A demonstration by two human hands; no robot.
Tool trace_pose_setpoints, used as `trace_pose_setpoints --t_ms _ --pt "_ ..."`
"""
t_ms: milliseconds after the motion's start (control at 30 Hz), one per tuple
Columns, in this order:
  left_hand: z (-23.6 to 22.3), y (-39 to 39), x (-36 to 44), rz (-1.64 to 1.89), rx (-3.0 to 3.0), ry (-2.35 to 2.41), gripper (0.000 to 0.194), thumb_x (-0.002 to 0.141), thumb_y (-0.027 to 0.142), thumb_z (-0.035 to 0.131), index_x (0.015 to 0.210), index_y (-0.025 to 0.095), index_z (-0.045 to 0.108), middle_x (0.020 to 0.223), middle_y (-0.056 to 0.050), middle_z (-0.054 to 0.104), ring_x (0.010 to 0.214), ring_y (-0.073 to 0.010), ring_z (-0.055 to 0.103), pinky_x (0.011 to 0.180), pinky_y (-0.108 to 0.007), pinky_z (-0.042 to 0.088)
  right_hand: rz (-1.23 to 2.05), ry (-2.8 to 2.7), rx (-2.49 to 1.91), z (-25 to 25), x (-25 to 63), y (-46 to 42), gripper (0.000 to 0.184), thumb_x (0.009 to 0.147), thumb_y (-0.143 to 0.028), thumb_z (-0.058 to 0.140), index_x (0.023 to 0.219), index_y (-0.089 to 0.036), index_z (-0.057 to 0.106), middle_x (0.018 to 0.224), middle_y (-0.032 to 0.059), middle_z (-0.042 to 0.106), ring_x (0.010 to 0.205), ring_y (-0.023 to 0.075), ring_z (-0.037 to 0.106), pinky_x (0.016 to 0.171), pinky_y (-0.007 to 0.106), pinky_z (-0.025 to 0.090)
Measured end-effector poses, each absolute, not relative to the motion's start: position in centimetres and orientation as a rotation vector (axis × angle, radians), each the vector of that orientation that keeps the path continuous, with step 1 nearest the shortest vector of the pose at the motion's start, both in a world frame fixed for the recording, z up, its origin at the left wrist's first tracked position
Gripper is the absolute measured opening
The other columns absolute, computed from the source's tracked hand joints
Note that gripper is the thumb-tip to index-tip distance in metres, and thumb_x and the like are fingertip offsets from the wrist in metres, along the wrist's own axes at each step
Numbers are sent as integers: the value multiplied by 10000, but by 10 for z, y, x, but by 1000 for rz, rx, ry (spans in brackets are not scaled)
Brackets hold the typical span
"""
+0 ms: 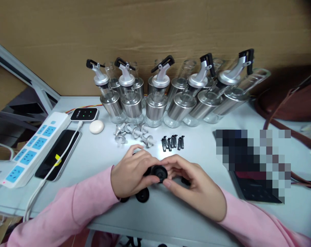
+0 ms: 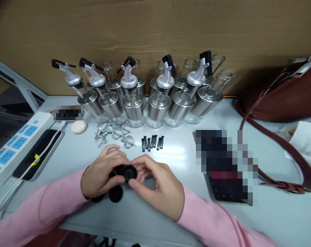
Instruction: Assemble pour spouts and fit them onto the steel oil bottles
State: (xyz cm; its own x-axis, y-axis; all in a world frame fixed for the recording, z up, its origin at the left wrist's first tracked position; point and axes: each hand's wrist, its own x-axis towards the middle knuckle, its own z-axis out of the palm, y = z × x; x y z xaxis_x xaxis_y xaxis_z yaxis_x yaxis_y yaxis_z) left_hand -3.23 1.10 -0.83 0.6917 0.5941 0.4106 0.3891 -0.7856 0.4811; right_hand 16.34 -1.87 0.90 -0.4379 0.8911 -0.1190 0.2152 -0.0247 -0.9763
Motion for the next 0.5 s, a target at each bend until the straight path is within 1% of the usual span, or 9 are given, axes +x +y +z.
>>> trace_pose_setpoints --t_ms 67,133,233,333,500 --pt "-5 11 -34 804 2535 872 312 940 431 354 1071 168 460 834 -33 617 836 -182 560 970 -438 258 1476 -1648 -1182 9 164 -18 230 783 -216 565 1004 -158 535 830 51 637 713 120 601 655 240 525" --pt "-2 11 -35 760 2484 937 290 897 418 419 1030 173 500 815 -30 607 837 -196 545 959 -456 243 1449 -1641 -1193 9 165 -18 234 775 -214 576 1000 -160 540 834 52 636 716 121 602 654 239 527" --pt "2 10 -34 648 2340 934 217 869 367 437 887 178 542 748 -13 576 755 -172 512 854 -397 295 1447 -1649 -1180 8 166 -17 224 775 -209 574 992 -162 546 846 56 648 725 123 608 654 236 527" --pt "4 10 -31 560 2212 945 200 854 341 441 775 175 520 696 6 539 702 -150 477 746 -343 295 1438 -1662 -1169 8 165 -16 218 778 -194 559 993 -161 544 859 62 658 719 122 606 650 239 527" --pt "9 11 -27 459 2130 977 192 826 332 432 713 180 461 676 19 493 708 -146 460 725 -320 299 1407 -1687 -1158 10 164 -16 218 765 -169 532 982 -162 550 831 57 655 708 129 609 647 253 527"
